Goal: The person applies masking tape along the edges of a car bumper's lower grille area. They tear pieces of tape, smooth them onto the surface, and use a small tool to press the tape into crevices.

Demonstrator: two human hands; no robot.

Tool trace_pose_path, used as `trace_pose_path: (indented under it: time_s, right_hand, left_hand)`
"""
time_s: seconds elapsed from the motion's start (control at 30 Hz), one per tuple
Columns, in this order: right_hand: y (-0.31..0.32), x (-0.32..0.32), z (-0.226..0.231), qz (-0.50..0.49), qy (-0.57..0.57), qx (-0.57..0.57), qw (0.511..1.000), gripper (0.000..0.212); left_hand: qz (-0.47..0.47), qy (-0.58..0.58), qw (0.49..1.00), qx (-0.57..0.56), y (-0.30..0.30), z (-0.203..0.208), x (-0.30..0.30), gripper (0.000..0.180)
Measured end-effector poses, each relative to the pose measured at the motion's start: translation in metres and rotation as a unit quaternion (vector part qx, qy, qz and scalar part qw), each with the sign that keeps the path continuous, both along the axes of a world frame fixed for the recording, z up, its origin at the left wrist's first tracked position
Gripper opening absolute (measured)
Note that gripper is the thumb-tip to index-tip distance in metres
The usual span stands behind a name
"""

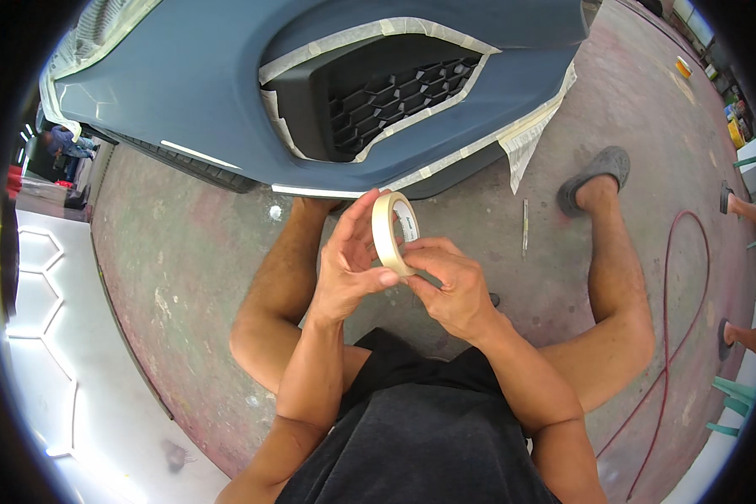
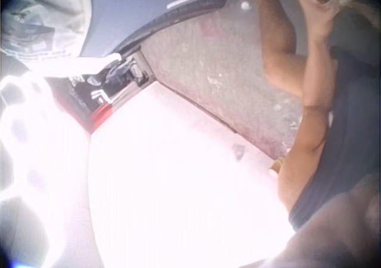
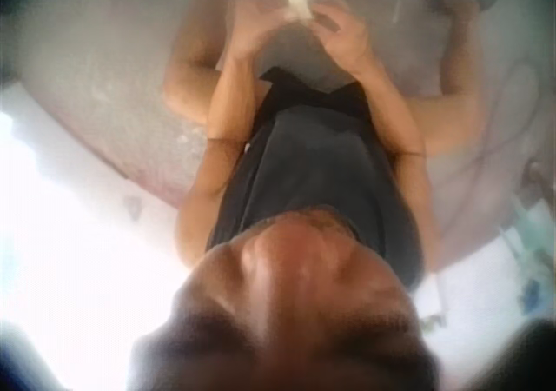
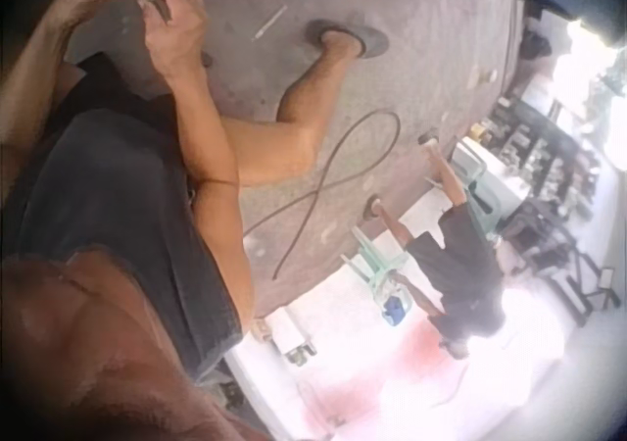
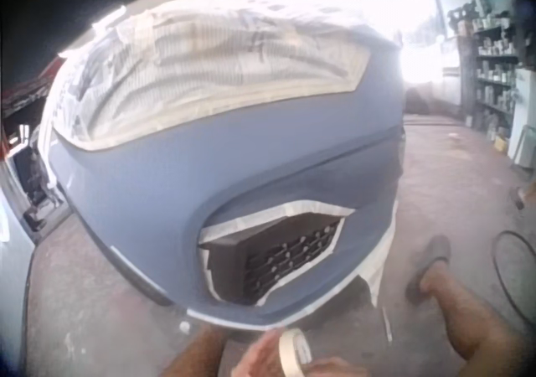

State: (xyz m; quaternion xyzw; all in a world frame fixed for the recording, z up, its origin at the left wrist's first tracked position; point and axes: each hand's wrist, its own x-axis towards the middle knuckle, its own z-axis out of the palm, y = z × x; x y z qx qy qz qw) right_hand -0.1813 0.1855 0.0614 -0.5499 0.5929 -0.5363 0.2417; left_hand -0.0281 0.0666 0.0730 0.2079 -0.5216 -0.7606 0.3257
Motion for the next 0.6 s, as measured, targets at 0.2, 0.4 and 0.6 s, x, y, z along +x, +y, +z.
trace_pose_path:
  time_s: [0.2, 0.4, 0.6]
  right_hand:
    - [0.001, -0.004, -0.010, 0.020, 0.005, 0.017, 1.000, 0.020]
    - [0.001, -0.009, -0.018, 0.050, 0.028, -0.017, 0.998, 0.027]
    - [0.002, 0.000, -0.008, 0.049, -0.009, -0.017, 0.999, 0.027]
  left_hand:
    - [0.001, -0.039, 0.995, -0.095, 0.002, 0.007, -0.003, 0.101]
    - [0.017, -0.025, 0.993, -0.111, -0.003, 0.003, -0.003, 0.089]
    - [-0.012, -0.073, 0.997, -0.003, -0.005, 0.002, 0.002, 0.080]
